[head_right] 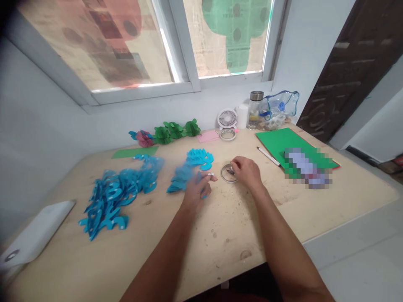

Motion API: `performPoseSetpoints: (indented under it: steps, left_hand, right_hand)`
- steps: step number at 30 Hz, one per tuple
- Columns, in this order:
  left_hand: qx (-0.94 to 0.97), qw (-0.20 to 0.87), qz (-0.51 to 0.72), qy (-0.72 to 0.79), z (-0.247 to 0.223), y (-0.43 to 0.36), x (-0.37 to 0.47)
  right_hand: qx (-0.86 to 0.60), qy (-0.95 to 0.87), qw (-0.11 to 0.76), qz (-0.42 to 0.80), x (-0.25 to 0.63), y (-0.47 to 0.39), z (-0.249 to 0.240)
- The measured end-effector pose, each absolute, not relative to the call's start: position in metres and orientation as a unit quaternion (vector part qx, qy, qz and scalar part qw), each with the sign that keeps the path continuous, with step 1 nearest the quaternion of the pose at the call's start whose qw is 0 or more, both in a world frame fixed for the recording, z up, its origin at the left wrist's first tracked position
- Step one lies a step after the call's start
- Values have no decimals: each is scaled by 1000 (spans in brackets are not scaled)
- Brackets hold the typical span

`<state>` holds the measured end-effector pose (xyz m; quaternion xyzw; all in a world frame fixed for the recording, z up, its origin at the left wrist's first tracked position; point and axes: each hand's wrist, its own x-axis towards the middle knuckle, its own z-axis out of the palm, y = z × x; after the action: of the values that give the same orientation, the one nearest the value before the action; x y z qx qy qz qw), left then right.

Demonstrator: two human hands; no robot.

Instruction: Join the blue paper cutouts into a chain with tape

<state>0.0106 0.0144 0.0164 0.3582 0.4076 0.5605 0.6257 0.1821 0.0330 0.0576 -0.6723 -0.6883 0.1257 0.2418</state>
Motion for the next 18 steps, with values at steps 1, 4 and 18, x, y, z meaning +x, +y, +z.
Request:
performPoseSetpoints:
  steps: [1,4,18]
  left_hand:
    - [360,629,557,406,16,14,11]
    - [357,633,552,410,17,13,13]
    - [387,624,541,410,15,14,13]
  right_hand:
    - [-631,-708,266,173,179,33,56]
    - [-531,-732,313,289,169,31,52]
    - [-473,-691,358,414,161,34,37]
